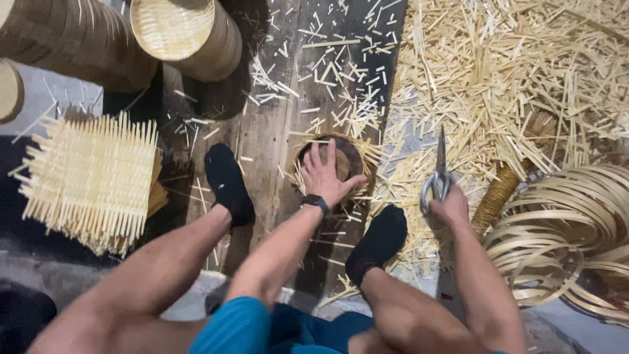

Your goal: The person constructs circular basket bases by fitting woven bamboo squares into circular frames and trimming the edges with shears.

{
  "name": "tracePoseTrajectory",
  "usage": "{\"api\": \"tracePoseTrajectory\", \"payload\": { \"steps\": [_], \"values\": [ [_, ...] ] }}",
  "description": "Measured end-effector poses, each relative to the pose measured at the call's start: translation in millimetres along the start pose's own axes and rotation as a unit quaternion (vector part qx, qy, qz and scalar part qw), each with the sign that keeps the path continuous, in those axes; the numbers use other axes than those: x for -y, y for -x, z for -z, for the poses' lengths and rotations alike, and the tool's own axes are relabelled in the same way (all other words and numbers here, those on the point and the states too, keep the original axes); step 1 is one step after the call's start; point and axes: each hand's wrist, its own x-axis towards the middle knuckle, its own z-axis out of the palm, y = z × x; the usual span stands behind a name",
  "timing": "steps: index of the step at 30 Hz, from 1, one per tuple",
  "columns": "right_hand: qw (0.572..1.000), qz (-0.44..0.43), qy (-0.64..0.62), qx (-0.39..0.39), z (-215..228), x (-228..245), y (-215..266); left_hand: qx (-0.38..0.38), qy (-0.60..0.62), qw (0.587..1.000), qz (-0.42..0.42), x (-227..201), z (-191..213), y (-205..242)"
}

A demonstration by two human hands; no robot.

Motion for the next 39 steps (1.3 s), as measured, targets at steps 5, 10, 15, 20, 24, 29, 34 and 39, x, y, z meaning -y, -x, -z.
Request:
{"api": "tracePoseTrajectory", "payload": {
  "steps": [5, 10, 15, 20, 24, 29, 34, 39],
  "values": [
    [0.991, 0.023, -0.072, 0.112, 8, -12, 27, 0.059, 0.043, 0.997, -0.032, 15, 12, -21],
    [0.989, 0.005, -0.139, 0.059, 9, 18, 105, 0.022, 0.111, 0.978, -0.175, 19, 21, -5],
    [0.997, 0.067, 0.026, 0.012, 43, 82, 117, 0.205, 0.043, 0.942, -0.262, 30, 11, -26],
    [0.96, 0.265, 0.069, -0.054, 54, 142, 106, 0.089, 0.054, 0.986, -0.131, 10, 12, 3],
    [0.946, 0.274, 0.16, -0.07, 34, 163, 88, 0.037, 0.113, 0.992, 0.035, -2, -2, 20],
    [0.945, 0.255, 0.2, -0.034, 32, 131, 68, 0.067, 0.129, 0.989, -0.029, 13, -9, 12],
    [0.93, 0.312, 0.111, -0.158, 40, 151, 81, 0.086, 0.115, 0.986, -0.083, 12, -9, 8],
    [0.952, 0.251, 0.164, -0.067, 37, 138, 64, 0.119, 0.123, 0.971, -0.166, 20, -8, -3]
  ]
}}
